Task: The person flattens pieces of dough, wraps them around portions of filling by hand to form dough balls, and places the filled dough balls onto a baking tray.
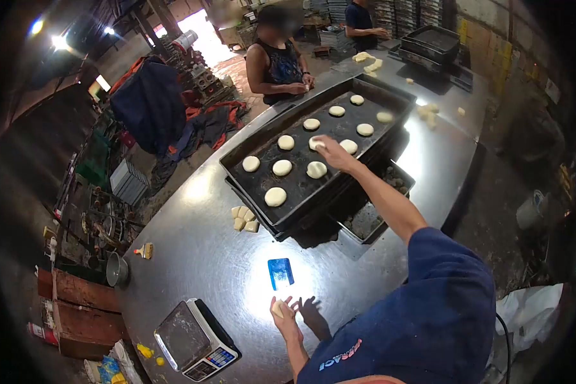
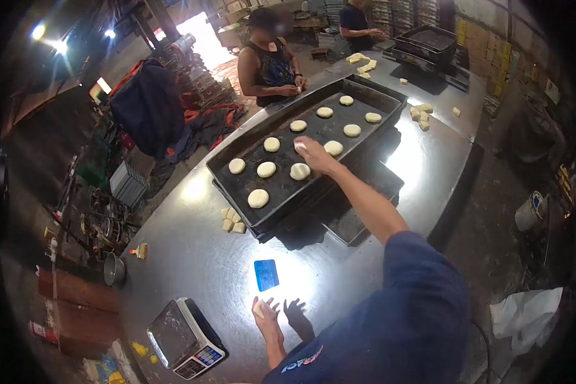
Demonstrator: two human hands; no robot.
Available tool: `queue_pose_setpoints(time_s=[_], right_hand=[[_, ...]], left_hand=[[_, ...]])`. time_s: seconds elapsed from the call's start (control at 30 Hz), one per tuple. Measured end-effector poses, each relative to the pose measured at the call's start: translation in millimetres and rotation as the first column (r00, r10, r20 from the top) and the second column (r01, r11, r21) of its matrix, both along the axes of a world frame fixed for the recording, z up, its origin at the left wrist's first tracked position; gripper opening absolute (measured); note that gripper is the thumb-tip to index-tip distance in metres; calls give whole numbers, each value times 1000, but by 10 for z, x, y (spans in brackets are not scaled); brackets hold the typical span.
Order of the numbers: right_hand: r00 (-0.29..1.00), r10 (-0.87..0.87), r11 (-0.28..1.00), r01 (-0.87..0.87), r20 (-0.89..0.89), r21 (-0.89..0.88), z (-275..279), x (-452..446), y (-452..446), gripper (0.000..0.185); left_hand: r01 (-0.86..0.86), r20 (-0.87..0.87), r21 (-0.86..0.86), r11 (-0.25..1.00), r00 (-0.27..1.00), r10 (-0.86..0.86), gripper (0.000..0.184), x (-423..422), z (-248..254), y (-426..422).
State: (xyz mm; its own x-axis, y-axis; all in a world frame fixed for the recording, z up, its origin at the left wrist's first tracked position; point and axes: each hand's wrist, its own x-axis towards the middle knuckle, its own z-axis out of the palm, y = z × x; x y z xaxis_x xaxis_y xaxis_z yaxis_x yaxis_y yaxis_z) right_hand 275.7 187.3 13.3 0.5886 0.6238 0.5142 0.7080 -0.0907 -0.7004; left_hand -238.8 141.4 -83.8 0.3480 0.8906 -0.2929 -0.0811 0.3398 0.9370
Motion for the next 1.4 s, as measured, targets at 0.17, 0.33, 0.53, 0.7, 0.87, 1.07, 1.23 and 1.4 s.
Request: queue_pose_setpoints(time_s=[0.17, 0.33, 0.53, 0.7, 0.87, 1.07, 1.23, 1.4], right_hand=[[833, -548, 739, 525, -77, 422, -346, -438, -1054, 24], [924, -287, 735, 382, 254, -561, -1891, -558, -1828, 36], [939, -250, 680, 345, 237, -647, -2143, -832, -1812, 42], [993, -103, 519, 102, 56, -848, -2097, -677, -1663, 48], [977, 16, 401, 190, 214, -896, -2169, -384, -1621, 36], [991, -116, 723, 131, 68, -678, -2059, -618, -1899, 31], [902, 244, 948, -299, -355, -108, -1340, -1148, -2008, 30], [842, 469, 862, -502, -266, -72, -950, -2000, -2237, 36]], left_hand=[[129, -92, 73, 989, 988, -122, 49, -104, -214, 21], [225, -308, 217, 950, 939, -152, 41, -78, -14, -149], [243, -279, 188, 952, 942, -186, 37, 10, 172, -398], [221, -248, 103, 970, 950, -190, 31, 163, 231, -601], [101, -131, -8, 995, 986, -101, 31, 392, 131, -760], [139, 100, -304, 943, 988, -114, 41, 757, 65, -875], [291, 125, -404, 867, 957, -263, 46, 1242, 22, -932], [388, 236, -432, 814, 920, -313, 43, 1632, 12, -968]])
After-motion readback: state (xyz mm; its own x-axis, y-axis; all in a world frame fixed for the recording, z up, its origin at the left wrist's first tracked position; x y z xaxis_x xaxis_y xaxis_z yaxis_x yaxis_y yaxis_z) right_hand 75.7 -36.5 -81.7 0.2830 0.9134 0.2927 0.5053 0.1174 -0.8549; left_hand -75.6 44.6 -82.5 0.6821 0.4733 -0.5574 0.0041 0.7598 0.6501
